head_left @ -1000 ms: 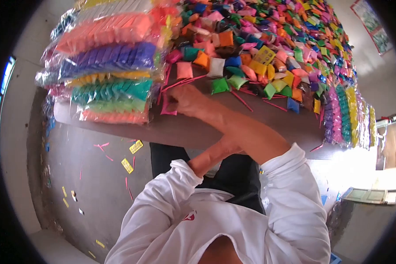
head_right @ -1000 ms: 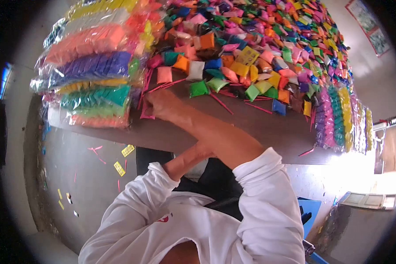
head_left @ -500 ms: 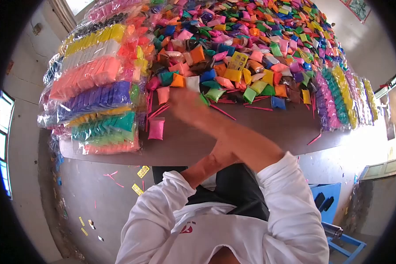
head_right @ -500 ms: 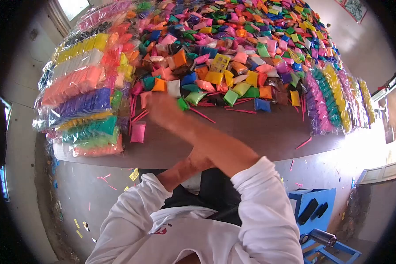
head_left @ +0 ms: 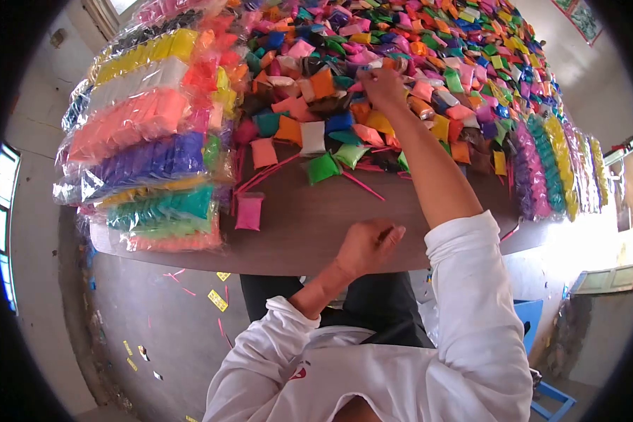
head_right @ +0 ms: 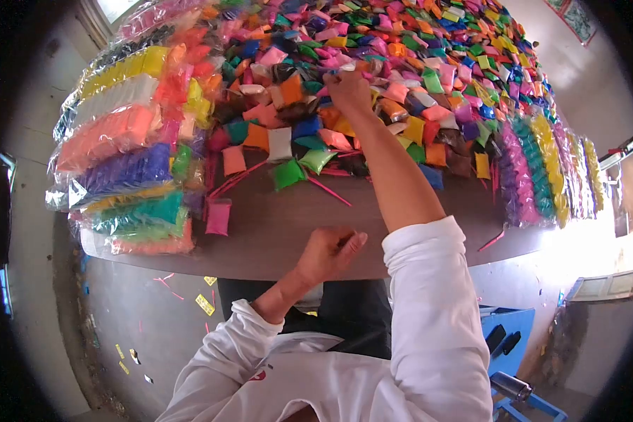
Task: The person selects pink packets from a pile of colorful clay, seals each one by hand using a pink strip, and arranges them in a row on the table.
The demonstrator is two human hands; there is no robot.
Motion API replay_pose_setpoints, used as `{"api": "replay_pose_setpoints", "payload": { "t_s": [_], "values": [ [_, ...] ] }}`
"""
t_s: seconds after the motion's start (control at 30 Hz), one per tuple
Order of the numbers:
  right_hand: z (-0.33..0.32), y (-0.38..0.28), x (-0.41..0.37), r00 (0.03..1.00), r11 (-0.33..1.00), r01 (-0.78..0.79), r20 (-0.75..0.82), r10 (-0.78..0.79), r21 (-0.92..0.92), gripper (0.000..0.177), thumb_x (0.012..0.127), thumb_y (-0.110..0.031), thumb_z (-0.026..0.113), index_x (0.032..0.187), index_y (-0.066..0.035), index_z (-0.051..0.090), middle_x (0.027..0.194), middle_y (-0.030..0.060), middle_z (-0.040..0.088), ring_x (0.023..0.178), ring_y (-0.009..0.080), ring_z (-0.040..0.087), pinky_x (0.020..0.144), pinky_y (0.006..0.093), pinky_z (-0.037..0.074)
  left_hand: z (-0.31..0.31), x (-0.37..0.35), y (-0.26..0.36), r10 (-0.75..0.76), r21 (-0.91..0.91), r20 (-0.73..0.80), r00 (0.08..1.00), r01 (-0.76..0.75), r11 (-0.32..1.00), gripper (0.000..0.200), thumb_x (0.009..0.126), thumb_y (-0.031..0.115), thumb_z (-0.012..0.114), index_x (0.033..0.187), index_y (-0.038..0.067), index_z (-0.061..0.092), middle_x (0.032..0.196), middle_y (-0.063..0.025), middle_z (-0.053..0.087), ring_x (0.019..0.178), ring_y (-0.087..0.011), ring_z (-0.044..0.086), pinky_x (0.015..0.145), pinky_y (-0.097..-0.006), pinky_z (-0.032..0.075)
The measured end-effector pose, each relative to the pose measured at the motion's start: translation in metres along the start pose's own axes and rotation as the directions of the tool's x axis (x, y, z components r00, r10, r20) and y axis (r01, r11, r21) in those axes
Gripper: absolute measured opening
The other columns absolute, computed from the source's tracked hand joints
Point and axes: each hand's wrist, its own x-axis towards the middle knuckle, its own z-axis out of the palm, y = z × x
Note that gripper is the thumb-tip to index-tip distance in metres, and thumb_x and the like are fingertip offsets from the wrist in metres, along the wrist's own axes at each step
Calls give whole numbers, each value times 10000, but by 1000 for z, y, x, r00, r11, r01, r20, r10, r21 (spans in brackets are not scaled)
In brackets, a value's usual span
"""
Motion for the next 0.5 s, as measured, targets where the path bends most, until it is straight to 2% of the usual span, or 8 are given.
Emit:
{"api": "replay_pose_setpoints", "payload": {
  "t_s": [0.03, 0.1, 0.13, 0.2, 0.27, 0.33, 0.37, 0.5],
  "values": [
    [-9, -5, -9, 995, 999, -30, -99, 31, 11, 347, 886, -345, 590, 913, -12, 682, 772, 195, 674, 794, 343, 672, 715, 436, 517, 0, -1, -4, -30, -122, -20, 999, 28, 992, 351, 941, 304, 591, 731, 23, 583, 646, -51, 564, 587, -128, 529, 526, -315, 419],
    [-32, -7, -33, 1000, 950, -9, -17, 15, 311, 274, 881, -254, 627, 973, 3, 658, 774, 155, 672, 733, 252, 661, 656, 369, 514, 1, -1, -13, -88, -366, -44, 995, 66, 928, 397, 972, 344, 543, 742, 22, 584, 668, -20, 568, 615, -77, 501, 543, -275, 413],
    [-41, -5, -49, 1000, 893, -9, 20, 0, 451, 251, 878, -208, 645, 1003, 10, 646, 775, 136, 671, 702, 207, 655, 626, 336, 512, -1, -1, -13, -124, -430, -40, 991, 95, 898, 408, 979, 359, 523, 757, 23, 585, 685, -20, 576, 621, -80, 509, 555, -267, 418],
    [-55, 3, -86, 998, 815, -10, 50, -23, 580, 291, 863, -137, 669, 1100, 17, 598, 826, 102, 663, 737, 139, 622, 646, 274, 493, -6, 1, -16, -201, -548, -19, 979, 158, 822, 433, 994, 390, 482, 786, 26, 588, 720, -20, 592, 635, -86, 523, 579, -250, 430],
    [-65, 3, -130, 997, 719, -37, 80, -25, 694, 376, 854, -99, 685, 1187, 10, 549, 880, 79, 658, 781, 105, 606, 678, 242, 482, -10, 3, -16, -175, -628, -34, 984, 115, 769, 445, 995, 402, 474, 792, 25, 595, 704, -14, 575, 629, -79, 515, 564, -239, 410],
    [-74, -12, -170, 995, 611, -75, 103, -12, 788, 463, 851, -94, 693, 1264, -9, 500, 936, 68, 656, 832, 105, 605, 723, 239, 479, -12, 4, -16, -153, -675, -48, 987, 81, 733, 453, 996, 416, 466, 813, 23, 598, 702, -10, 565, 629, -74, 507, 557, -234, 401],
    [-74, -7, -184, 988, 641, -100, 152, -26, 761, 444, 852, -123, 707, 1239, 2, 526, 960, 60, 649, 895, 92, 590, 791, 240, 472, -13, 4, -16, -140, -683, -54, 989, 65, 728, 456, 996, 425, 460, 830, 23, 598, 707, -10, 564, 632, -72, 504, 559, -235, 402],
    [-66, -4, -224, 975, 599, -157, 221, -35, 785, 331, 855, -106, 700, 1136, 27, 586, 954, 64, 658, 894, 98, 599, 801, 247, 481, -10, 4, -13, -11, -584, -81, 997, -38, 811, 441, 992, 427, 468, 886, 22, 605, 760, -42, 602, 651, -91, 537, 574, -233, 433]
  ]
}}
